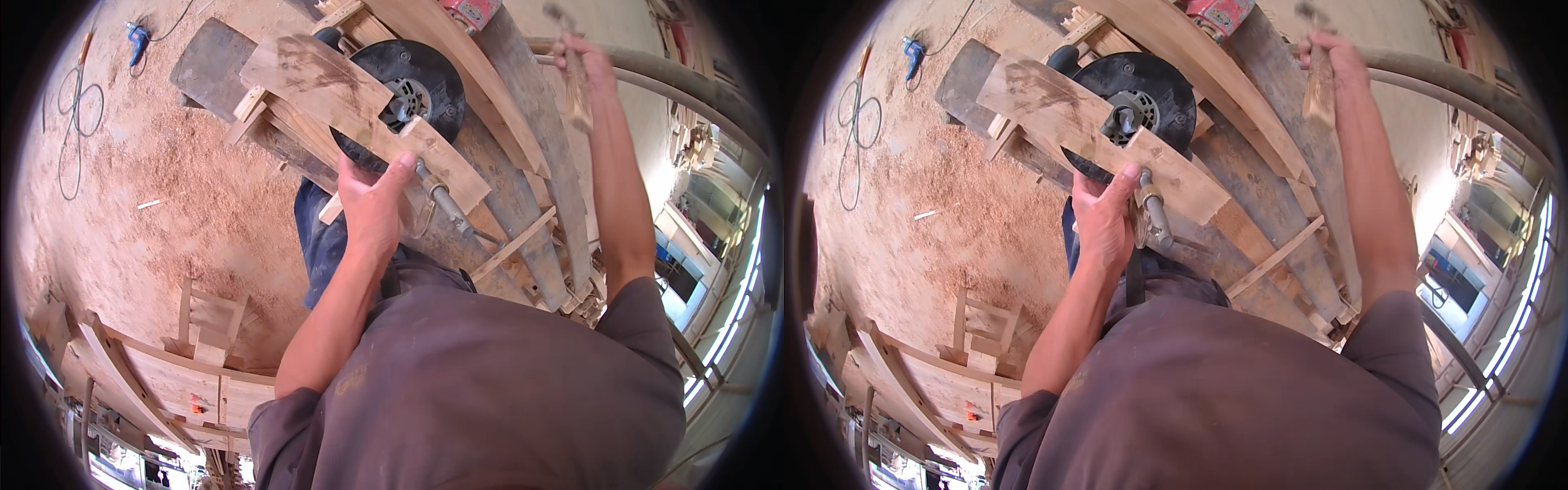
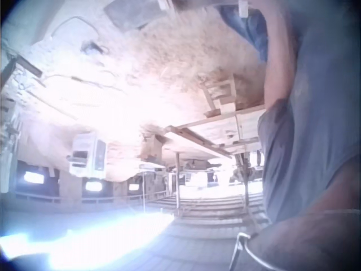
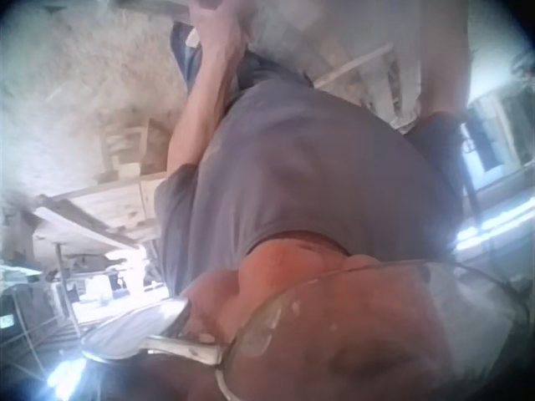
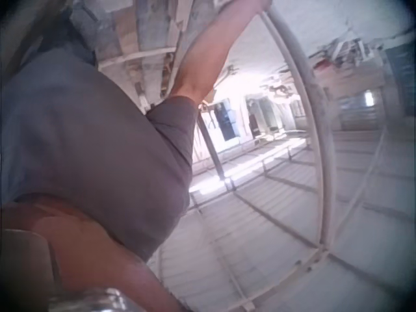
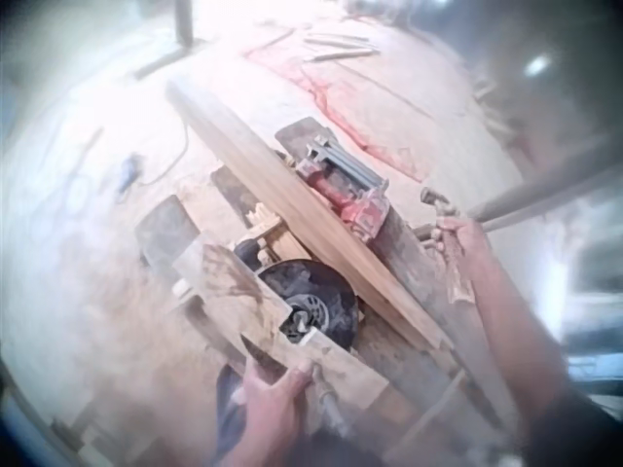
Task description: The person assembles a wooden fixture by inserting and tightening bolts into pre-drilled holes using a wrench. They repeatedly adjust the position of the wooden pieces and check alignment while working at a cluttered workbench.
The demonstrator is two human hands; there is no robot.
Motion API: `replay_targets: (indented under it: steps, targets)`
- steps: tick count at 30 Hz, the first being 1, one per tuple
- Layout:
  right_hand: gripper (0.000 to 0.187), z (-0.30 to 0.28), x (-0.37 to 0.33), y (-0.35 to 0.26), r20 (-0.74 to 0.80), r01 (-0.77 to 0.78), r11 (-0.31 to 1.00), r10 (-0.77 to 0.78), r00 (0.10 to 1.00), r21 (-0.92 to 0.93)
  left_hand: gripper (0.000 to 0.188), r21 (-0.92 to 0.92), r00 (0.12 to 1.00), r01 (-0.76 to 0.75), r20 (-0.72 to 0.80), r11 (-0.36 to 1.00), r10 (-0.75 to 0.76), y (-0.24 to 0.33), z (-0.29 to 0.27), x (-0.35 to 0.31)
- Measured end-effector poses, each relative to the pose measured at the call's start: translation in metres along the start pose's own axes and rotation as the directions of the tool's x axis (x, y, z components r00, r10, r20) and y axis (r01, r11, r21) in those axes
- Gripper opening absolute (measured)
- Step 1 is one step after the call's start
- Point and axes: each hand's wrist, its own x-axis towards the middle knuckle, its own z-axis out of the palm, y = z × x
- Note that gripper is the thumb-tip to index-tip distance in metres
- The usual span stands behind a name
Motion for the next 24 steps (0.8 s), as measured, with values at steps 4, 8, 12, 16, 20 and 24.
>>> replay_targets:
  steps: [4, 8, 12, 16, 20, 24]
  targets:
    - [0.032, 0.060, -0.045, -0.061, 0.375, 0.568, 0.821, -0.546, 0.749, 0.063, 0.056, -0.022, 0.998, -0.015, 0.064, 1.000, 0.016, -0.004, -0.005, 0.005]
    - [0.055, 0.158, -0.092, -0.114, 0.429, 0.666, 0.624, -0.513, 0.744, -0.408, 0.053, -0.080, 0.996, 0.024, 0.091, 0.997, -0.017, -0.003, -0.010, 0.007]
    - [0.049, 0.221, -0.103, -0.148, 0.722, 0.783, 0.362, -0.319, 0.614, -0.506, 0.043, -0.100, 0.996, 0.018, 0.090, 0.995, -0.009, -0.008, -0.008, 0.008]
    - [0.026, 0.279, -0.144, -0.147, 0.814, 0.812, -0.110, -0.194, 0.547, -0.573, 0.043, -0.105, 0.997, 0.007, 0.074, 0.994, 0.001, -0.007, -0.007, 0.008]
    - [0.013, 0.302, -0.145, -0.166, 0.809, 0.806, -0.233, 0.108, 0.578, -0.545, 0.044, -0.108, 0.997, 0.016, 0.073, 0.994, -0.008, -0.007, -0.007, 0.008]
    - [0.011, 0.323, -0.148, -0.154, 0.736, 0.705, -0.265, -0.029, 0.676, -0.658, 0.046, -0.126, 0.997, 0.020, 0.075, 0.992, -0.010, -0.008, -0.009, 0.008]
